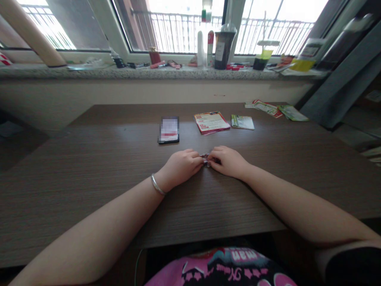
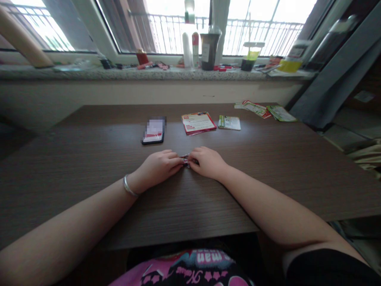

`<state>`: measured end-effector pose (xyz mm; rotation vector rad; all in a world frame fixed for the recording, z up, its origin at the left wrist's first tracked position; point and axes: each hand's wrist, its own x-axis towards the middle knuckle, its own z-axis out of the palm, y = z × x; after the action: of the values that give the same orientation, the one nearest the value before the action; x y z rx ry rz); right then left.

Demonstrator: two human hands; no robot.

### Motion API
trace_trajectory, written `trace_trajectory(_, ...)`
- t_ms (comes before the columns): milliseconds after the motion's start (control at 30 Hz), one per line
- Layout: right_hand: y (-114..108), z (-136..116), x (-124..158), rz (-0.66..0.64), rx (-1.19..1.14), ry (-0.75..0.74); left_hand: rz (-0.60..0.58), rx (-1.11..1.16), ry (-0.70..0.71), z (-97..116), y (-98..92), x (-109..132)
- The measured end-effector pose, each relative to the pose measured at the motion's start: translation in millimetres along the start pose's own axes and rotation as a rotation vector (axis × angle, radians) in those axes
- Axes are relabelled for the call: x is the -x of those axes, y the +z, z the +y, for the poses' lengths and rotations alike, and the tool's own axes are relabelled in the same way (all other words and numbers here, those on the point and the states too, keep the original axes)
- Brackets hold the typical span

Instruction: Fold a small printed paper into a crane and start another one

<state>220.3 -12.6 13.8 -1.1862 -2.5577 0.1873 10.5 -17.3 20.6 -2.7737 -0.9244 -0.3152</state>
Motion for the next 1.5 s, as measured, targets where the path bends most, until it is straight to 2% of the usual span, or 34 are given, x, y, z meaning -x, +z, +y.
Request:
trace_trajectory(333, -0.9, 6.9, -4.5, -0.042, -0.009, 0.148, -0.027, 0.004, 0.056, 2.5, -3.6, 1.9)
trace_trajectory(533, -2.6, 9.1, -4.1, -0.082, -0.021, 0.292, -0.046, -0.038, 0.074, 6.3, -6.9, 1.6)
trace_trajectory(800, -3.5, 8.0, -5.7, -0.117, 0.011, 0.3, -0.019, -0.028, 0.07, 8.3, -8.6, 1.6)
trace_trajectory(1200, -7.1, 1.5, -7.5, -0.147, 0.146, 0.262, -0.048, -0.034, 0.06, 9.2, -8.3, 0.5)
trace_trajectory(1500, -10.3, 0.0, -7.2, -0.16, 0.234, 0.303, -0.081, -0.005, 0.009, 15.2, -12.2, -1.2)
